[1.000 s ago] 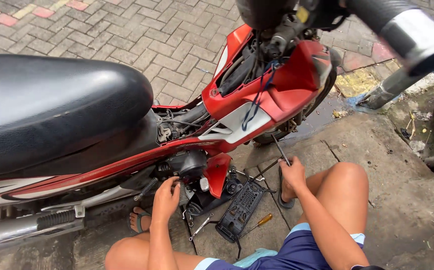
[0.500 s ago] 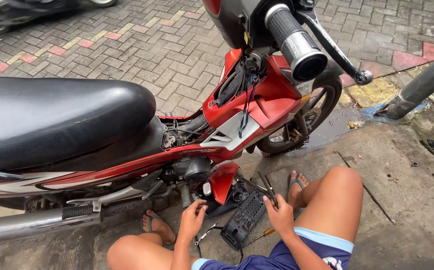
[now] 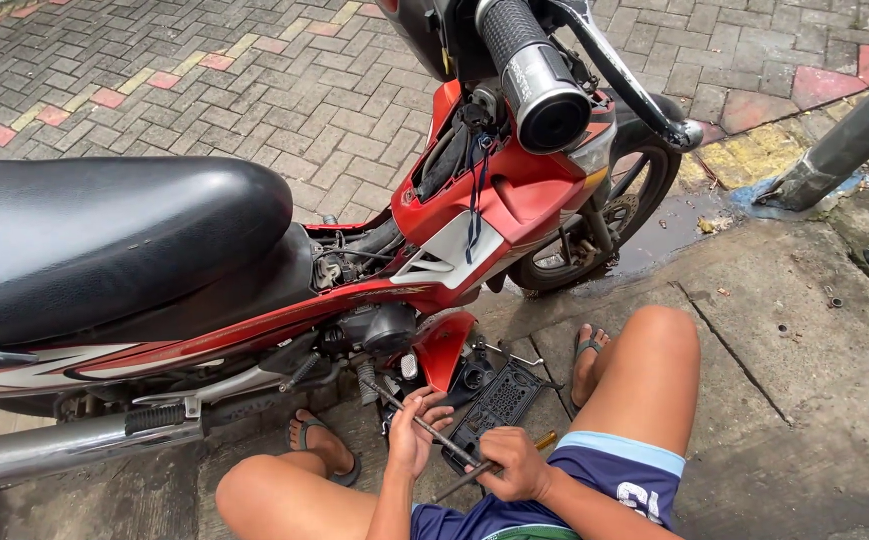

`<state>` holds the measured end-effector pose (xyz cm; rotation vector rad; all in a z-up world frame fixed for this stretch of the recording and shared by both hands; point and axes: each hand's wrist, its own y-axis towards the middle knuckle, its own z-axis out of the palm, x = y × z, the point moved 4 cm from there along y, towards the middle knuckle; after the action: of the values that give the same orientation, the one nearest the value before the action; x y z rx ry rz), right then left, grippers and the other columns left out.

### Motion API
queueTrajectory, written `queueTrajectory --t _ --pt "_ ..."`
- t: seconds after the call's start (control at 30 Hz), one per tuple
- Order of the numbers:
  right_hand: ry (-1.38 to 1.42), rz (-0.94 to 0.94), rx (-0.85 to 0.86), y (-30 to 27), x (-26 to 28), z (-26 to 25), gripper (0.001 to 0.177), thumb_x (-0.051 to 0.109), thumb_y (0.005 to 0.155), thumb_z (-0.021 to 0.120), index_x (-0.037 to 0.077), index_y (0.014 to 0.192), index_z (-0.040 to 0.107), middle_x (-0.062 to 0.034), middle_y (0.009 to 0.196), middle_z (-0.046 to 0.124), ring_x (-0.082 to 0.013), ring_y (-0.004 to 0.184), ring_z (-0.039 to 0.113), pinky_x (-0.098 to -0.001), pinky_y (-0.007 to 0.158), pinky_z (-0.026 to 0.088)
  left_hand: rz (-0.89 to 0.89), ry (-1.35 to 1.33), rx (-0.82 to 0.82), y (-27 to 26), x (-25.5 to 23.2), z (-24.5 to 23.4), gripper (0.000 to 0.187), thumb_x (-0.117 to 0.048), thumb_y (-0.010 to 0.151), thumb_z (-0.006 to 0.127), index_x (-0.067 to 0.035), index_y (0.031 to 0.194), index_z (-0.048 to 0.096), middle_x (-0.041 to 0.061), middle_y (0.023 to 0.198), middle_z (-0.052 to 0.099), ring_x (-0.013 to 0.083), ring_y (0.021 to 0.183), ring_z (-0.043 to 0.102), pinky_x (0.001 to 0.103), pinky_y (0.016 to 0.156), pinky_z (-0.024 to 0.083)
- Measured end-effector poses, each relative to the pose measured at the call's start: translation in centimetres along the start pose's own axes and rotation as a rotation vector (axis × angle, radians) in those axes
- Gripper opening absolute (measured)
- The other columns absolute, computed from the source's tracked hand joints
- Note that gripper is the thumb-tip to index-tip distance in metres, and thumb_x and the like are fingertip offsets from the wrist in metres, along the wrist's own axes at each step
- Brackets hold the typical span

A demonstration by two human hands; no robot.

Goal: The person works on a red motorcycle, using a T-handle wrench to tighten bolts on the handlebar area and under the seat. They remove the seat to access the internal components and continue using the wrench on the frame.

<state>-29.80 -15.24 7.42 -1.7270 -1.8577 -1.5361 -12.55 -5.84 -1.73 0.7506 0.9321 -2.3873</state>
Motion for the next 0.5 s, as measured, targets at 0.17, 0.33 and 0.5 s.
queueTrajectory --t 0.17,0.33,0.5 --pt "-0.163 -0.089 0.251 2.2 -1.0 0.3 0.039 0.036 0.107 0.06 0.009 0.081 0.05 -0.0079 0.076 0.047 -0.0273 0.068 0.044 -0.0383 0.064 0.034 0.043 -0.182 -0.056 3.7 0.7 -5.0 0.025 -0.026 0.107 0.051 -0.005 0.115 0.062 0.019 0.084 0.074 0.0271 0.057 0.068 0.033 0.048 0.055" --pt "-0.144 0.107 0.257 4.1 -3.7 0.2 0.031 0.037 0.108 0.053 0.008 0.1 0.06 -0.0072 0.092 0.058 -0.0251 0.086 0.051 -0.0386 0.082 0.042 0.171 -0.332 0.007 3.3 -1.2 -4.8 0.027 -0.025 0.108 0.05 -0.002 0.113 0.063 0.025 0.103 0.073 0.0384 0.095 0.073 0.046 0.084 0.062" --pt "0.136 0.835 -0.087 3.1 -9.0 0.3 0.025 0.029 0.102 0.053 0.016 0.113 0.072 -0.0037 0.086 0.076 -0.0165 0.089 0.079 -0.0311 0.074 0.052 0.158 -0.288 0.261 -0.2 -3.9 -0.7 0.01 -0.002 0.098 0.052 0.001 0.102 0.061 0.039 0.13 0.064 0.0587 0.128 0.057 0.065 0.112 0.045"
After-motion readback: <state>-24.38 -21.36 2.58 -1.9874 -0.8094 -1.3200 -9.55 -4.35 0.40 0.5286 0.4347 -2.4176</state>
